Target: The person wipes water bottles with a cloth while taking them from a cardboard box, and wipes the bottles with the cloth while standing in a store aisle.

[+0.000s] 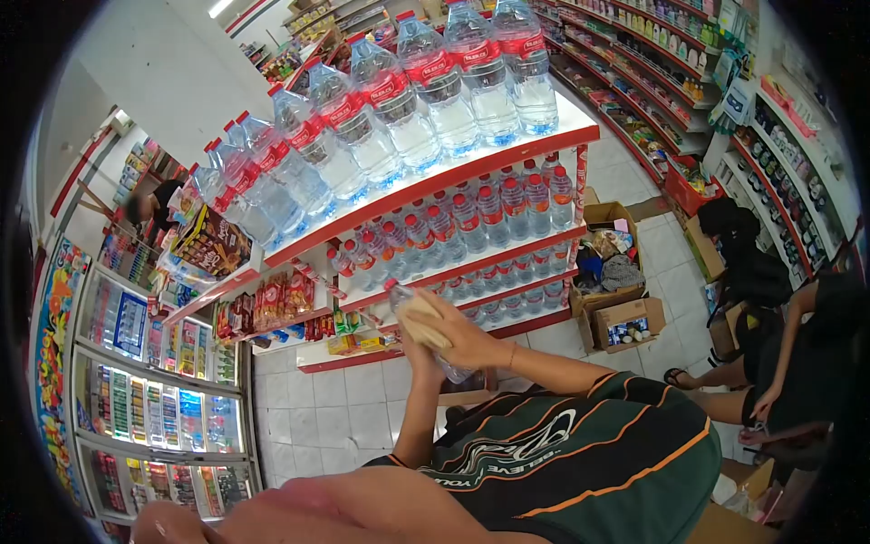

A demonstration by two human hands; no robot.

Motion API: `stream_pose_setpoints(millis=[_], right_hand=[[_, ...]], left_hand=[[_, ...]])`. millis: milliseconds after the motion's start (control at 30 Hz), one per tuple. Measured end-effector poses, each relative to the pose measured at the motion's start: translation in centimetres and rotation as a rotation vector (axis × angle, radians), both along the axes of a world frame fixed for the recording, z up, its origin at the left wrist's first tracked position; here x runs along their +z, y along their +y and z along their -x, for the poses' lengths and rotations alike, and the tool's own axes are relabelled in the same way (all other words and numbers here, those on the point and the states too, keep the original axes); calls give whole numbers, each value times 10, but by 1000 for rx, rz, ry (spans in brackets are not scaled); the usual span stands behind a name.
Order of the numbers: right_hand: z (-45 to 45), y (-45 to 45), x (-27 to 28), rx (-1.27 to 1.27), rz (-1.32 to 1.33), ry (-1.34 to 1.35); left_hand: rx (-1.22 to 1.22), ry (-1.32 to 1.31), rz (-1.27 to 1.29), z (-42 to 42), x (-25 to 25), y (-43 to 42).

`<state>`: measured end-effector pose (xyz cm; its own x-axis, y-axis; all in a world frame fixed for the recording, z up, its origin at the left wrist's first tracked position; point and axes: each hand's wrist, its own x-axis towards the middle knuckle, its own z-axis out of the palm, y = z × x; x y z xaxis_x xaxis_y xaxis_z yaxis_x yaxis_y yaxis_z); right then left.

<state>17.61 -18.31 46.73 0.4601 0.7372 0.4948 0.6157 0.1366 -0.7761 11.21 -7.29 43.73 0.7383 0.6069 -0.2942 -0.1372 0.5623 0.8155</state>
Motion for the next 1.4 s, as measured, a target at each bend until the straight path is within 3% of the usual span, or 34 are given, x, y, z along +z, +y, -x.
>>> stream_pose_setpoints(millis=[100, 133, 300, 400, 433, 500, 533, 567, 633, 700, 733, 833, 900, 933, 1000, 1033, 1100, 1133, 1233, 1267, 1300, 1400], right_hand=[[12, -12, 8, 31, 74, -81], [7, -8, 4, 35, 80, -82], [-9, 15, 7, -17, -10, 127], [19, 3, 15, 33, 67, 40], [25, 0, 14, 98, 95, 10], [24, 4, 4, 125, 113, -62], [19, 8, 4, 119, 92, 50], [13, 13, 4, 112, 72, 165], [-5, 31, 7, 56, 67, 73], [-15, 43, 7, -9, 39, 158], [-15, 45, 8, -16, 55, 42], [6, 43, 18, 80, 22, 27], [12, 39, 16, 100, 133, -85], [10, 43, 13, 120, 106, -10], [-6, 57, 11, 105, 75, 27], [-18, 67, 11, 66, 62, -47], [-33, 75, 11, 39, 57, 13], [-33, 78, 11, 44, 53, 26], [-29, 76, 15, 93, 39, 159], [-19, 77, 17, 68, 9, 193], [-10, 79, 21, 51, -20, 222], [-12, 79, 45, 186, -20, 170]], left_hand=[[-97, -75, 91, 4, -4, 14], [-19, -37, 19, 6, -5, 6], [-119, 172, 165, 20, 10, -15], [-31, 11, 28, 23, -25, 9], [-82, -104, 162, 26, -26, 22], [-172, -94, 149, 29, -25, 38], [-171, -96, 153, 26, -23, 37], [-152, -18, 157, 23, -22, 31], [-137, 140, 125, 25, 10, 10], [-216, 151, 304, 25, 10, 12], [-214, 149, 305, 20, 6, 20], [30, -71, 50, 8, -21, 48], [-127, -162, 354, 5, -28, 81], [-121, -158, 360, 4, -13, 74], [71, 6, 7, 4, 11, 55], [75, 18, 8, 6, 8, 48], [-138, 23, 313, 11, 4, 39], [-159, 43, 330, 13, 4, 39], [-29, 13, 172, 10, 36, 37], [25, 2, 158, 7, 17, 47], [42, 6, 212, 8, 37, 47], [102, -73, 161, 20, 45, 58]])
